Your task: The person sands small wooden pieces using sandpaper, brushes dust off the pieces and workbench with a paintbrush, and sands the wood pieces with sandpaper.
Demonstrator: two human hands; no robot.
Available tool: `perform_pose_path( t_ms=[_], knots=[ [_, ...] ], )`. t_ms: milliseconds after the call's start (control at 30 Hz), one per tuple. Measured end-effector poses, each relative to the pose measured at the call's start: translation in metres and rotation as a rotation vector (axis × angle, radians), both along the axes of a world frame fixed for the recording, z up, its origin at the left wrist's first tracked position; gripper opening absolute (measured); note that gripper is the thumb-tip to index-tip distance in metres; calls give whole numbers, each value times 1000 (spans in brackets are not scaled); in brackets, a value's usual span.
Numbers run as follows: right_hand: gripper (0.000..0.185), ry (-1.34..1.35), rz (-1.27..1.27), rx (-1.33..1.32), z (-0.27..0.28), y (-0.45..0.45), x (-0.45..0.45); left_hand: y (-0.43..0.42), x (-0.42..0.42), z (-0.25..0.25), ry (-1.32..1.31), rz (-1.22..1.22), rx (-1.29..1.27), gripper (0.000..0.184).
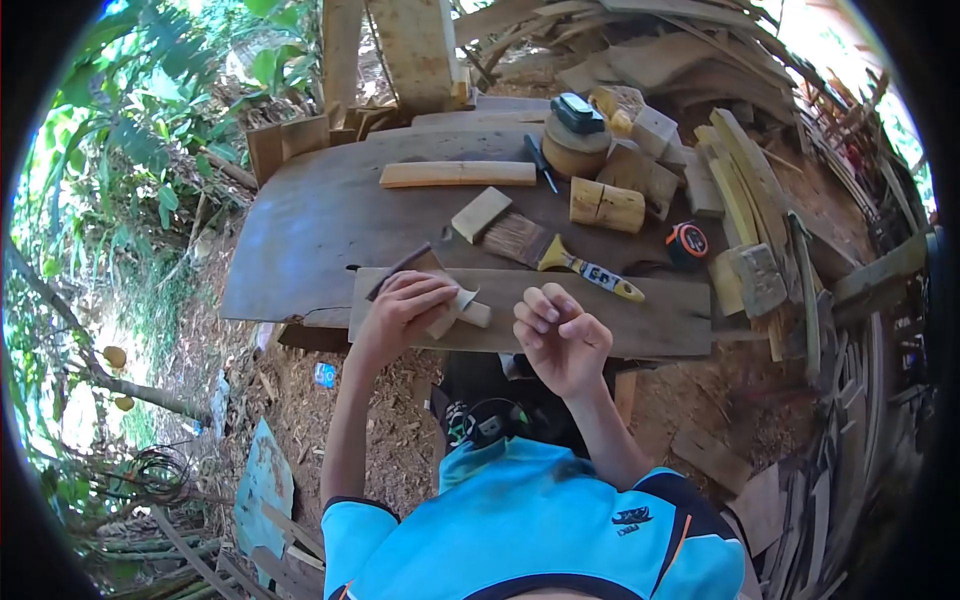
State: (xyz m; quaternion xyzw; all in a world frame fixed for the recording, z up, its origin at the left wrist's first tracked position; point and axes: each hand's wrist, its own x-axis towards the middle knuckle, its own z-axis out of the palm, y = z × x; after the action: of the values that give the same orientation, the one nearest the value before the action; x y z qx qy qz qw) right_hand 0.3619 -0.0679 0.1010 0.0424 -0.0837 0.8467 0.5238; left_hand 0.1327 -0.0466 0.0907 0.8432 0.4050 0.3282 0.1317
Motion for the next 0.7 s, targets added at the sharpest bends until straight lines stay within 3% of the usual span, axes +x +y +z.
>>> perform_pose_path(
  t_ms=[433, 633, 700],
  knots=[
    [28, -123, -109, 79, 4, -1, 3, 0, 3, 3, -1, 30, -30, 26],
    [35, -621, -378, 152, -13, 0, -3, 0, 4, 4, 10, 40, -29, 26],
    [35, -1063, -550, 458, -12, 3, 2, 1, 4, 5, 17, 41, -28, 26]
  ],
)
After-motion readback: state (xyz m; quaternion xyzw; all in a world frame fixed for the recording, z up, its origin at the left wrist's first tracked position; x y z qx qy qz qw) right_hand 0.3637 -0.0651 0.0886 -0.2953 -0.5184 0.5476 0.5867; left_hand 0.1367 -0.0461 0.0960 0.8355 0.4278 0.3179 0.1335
